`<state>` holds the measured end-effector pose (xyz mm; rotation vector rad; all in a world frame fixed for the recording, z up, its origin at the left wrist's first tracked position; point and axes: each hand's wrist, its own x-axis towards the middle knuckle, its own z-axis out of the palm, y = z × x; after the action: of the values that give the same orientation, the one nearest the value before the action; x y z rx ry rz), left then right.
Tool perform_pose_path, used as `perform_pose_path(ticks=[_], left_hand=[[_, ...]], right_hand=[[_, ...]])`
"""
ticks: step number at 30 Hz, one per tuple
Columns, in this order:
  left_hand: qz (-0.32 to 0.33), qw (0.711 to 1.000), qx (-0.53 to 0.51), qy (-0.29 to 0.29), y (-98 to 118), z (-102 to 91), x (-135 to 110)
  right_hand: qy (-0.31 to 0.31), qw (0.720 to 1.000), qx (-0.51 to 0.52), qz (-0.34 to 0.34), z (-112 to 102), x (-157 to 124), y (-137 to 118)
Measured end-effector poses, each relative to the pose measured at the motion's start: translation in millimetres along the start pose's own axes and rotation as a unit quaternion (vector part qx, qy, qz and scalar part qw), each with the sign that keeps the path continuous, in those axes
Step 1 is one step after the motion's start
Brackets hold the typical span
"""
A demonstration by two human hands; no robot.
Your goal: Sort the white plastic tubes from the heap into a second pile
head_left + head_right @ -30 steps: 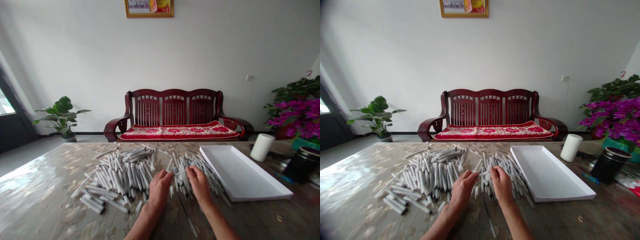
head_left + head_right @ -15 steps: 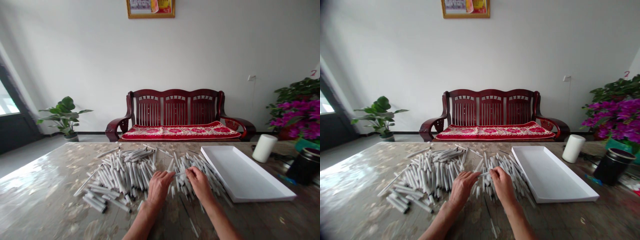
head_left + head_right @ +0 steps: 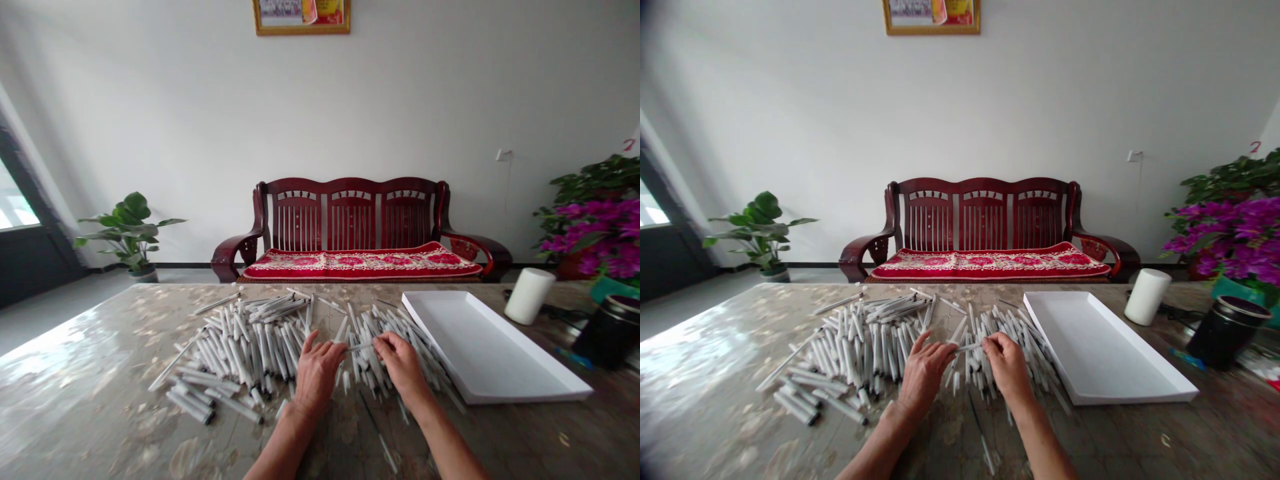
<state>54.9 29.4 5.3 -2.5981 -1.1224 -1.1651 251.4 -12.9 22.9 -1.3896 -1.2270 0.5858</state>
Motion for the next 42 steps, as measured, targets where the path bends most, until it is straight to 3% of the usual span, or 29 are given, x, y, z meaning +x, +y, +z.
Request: perform_pose_path(ticks=[5, 9, 14, 21, 26, 30, 38, 42], left_hand=[[-0.003, 1.0, 0.008, 0.008, 0, -0.7, 0], [0.004, 1.0, 0.012, 0.011, 0, -0.9, 0], [-0.009, 1.0, 0.01, 0.006, 0, -0.3, -1], [-0.003, 1.0, 0.019, -0.004, 0, -1.0, -1], [-0.011, 1.0, 0.023, 0.001, 0, -1.0, -1], [-0.011, 1.0, 0.015, -0.018, 1, -1.9, 0], [-0.019, 0.998, -0.037, -0.054, -6, -2.1, 1], [-0.033, 0.998, -0.017, -0.06, -11, -2.3, 1]], right_hand=[[-0.01, 0.999, 0.033, -0.004, -1, 0, -2], [-0.01, 1.0, 0.005, 0.019, -1, 2, 4], [-0.011, 1.0, 0.005, -0.024, -2, 2, 3], [-0.006, 0.999, -0.039, -0.01, 0, 0, 2], [-0.012, 1.0, 0.014, -0.005, 0, 1, 3], [-0.016, 1.0, -0.02, 0.011, 0, 1, 5], [-0.015, 1.0, 0.013, -0.01, -9, 7, 5], [-0.013, 0.999, -0.032, -0.042, -12, 8, 8]])
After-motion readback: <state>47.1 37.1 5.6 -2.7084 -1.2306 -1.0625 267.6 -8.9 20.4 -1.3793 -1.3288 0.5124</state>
